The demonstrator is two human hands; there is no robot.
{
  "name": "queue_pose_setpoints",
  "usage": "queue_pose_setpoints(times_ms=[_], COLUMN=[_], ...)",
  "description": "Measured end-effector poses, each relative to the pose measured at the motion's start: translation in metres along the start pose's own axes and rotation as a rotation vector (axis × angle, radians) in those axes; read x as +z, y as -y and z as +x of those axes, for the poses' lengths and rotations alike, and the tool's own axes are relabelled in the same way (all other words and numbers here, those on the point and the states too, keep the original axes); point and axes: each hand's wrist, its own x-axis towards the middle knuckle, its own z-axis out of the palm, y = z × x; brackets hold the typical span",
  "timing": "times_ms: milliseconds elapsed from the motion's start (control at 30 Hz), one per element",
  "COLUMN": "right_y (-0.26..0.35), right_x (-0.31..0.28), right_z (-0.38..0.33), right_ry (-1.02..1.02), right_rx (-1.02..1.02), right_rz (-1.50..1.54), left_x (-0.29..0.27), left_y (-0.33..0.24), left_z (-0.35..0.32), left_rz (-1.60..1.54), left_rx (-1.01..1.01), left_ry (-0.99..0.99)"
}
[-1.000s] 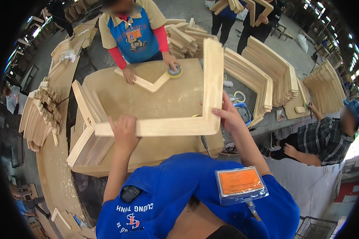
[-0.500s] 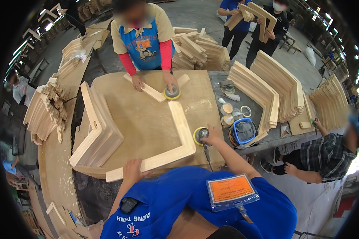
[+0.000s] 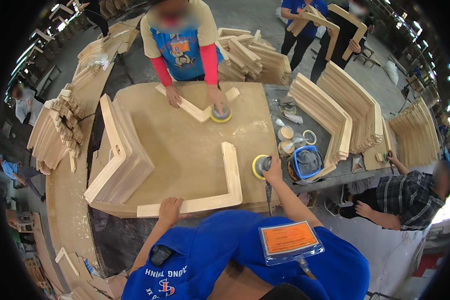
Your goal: The person uses a handheld orbital sander to smooth L-shaped wooden parts on a workbench. They pick up parts, sand edges and corners, flip pieces, and stack finished parts. Other workers are visible in the background performing similar tasks.
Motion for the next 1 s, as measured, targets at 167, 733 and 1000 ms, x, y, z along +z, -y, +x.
queue_pose_setpoints(times_ms=[167,733,1000], right_y=[-0.002,0.028,0.036], right_x=[-0.034,0.034,0.023], right_z=[-0.034,0.025,0.125], right_ry=[0.054,0.256,0.149], right_rx=[-0.104,-0.159,0.026], right_rz=[-0.019,-0.241,-0.280], left_x=[0.042,0.088,0.071], left_y=[-0.003,-0.018,-0.017], left_z=[0.046,0.058,0.065], left_rz=[-0.026,-0.027,-0.052], left_rx=[0.087,-0.474,-0.508], left_ry=[0.097,0.230,0.363])
